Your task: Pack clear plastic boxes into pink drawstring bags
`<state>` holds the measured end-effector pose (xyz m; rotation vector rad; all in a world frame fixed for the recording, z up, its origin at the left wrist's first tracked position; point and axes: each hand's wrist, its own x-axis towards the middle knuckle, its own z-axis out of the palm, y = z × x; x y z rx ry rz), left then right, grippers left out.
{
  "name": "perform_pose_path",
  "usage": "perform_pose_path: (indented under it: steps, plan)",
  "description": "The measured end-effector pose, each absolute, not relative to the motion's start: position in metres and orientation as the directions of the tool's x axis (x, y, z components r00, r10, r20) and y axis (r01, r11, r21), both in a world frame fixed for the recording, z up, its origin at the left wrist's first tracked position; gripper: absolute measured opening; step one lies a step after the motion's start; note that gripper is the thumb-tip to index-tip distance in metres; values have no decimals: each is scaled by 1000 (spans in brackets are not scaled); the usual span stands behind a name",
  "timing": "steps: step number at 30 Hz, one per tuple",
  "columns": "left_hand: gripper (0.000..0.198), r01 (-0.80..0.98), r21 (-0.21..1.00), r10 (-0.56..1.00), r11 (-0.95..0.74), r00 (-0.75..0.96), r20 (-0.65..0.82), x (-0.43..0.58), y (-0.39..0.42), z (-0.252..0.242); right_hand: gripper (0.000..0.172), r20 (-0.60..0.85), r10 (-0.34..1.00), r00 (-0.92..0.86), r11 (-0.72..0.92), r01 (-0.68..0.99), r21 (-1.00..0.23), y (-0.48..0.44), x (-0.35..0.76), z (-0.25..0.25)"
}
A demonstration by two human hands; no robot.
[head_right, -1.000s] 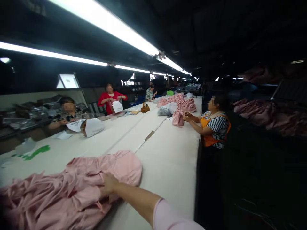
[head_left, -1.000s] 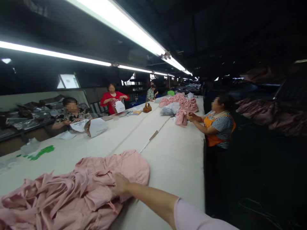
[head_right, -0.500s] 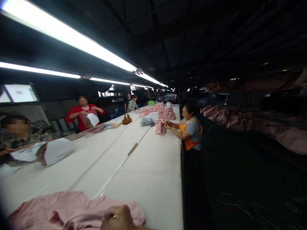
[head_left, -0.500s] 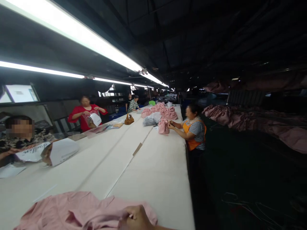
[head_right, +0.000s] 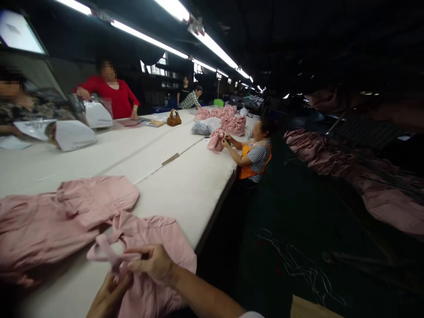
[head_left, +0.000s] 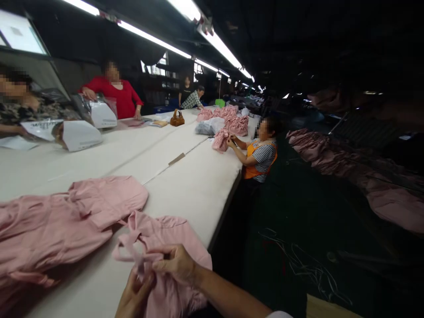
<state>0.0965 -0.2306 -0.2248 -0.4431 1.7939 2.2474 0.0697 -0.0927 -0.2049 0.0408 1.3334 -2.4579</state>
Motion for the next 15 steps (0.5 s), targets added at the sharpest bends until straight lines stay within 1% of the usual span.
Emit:
perform_pose_path:
  steps: [1,2,3,5,6,7,8,9,10,11,12,13,15]
  plan:
    - [80,-361,901,-20,-239,-926,-376,95,-229,-224,64,-170,-282,-944,-511,298,-807,-89,69,-199]
    - [72,-353,910,-39,-218,-929,-369,93,-227,-223,59,-152,-287,-946,-512,285,-810,-86,69,-194]
    - [63,-346,926,-53,-151,-933,-357,90,-226,-222,55,-138,-299,-944,-509,280,-814,-83,70,-188]
    - [50,-334,940,-68,72,-942,-330,85,-228,-221,47,-110,-323,-940,-500,268,-823,-77,72,-178]
    - [45,-334,920,-86,203,-942,-324,83,-233,-220,43,-92,-311,-946,-496,244,-833,-73,72,-173]
    - [39,-353,877,-136,328,-936,-326,81,-240,-219,40,-74,-255,-964,-506,198,-840,-66,71,-168]
    - [34,-387,815,-224,432,-921,-318,80,-251,-216,38,-57,-161,-985,-522,134,-842,-57,70,-165]
    - [32,-423,750,-325,509,-901,-288,80,-264,-213,37,-43,-34,-998,-536,55,-843,-47,67,-163]
    - [33,-469,686,-438,557,-867,-237,81,-278,-208,36,-32,103,-994,-534,-29,-845,-34,63,-162]
    - [38,-509,639,-526,577,-830,-185,83,-292,-203,35,-26,217,-976,-515,-92,-852,-22,59,-164]
    - [46,-538,617,-590,574,-794,-144,85,-304,-197,36,-29,287,-958,-489,-121,-864,-11,55,-169]
    - [54,-552,612,-625,567,-772,-116,88,-313,-192,38,-44,310,-950,-463,-110,-879,-1,53,-177]
    - [64,-523,625,-626,580,-777,-69,92,-322,-187,42,-137,296,-945,-440,-8,-898,11,53,-200]
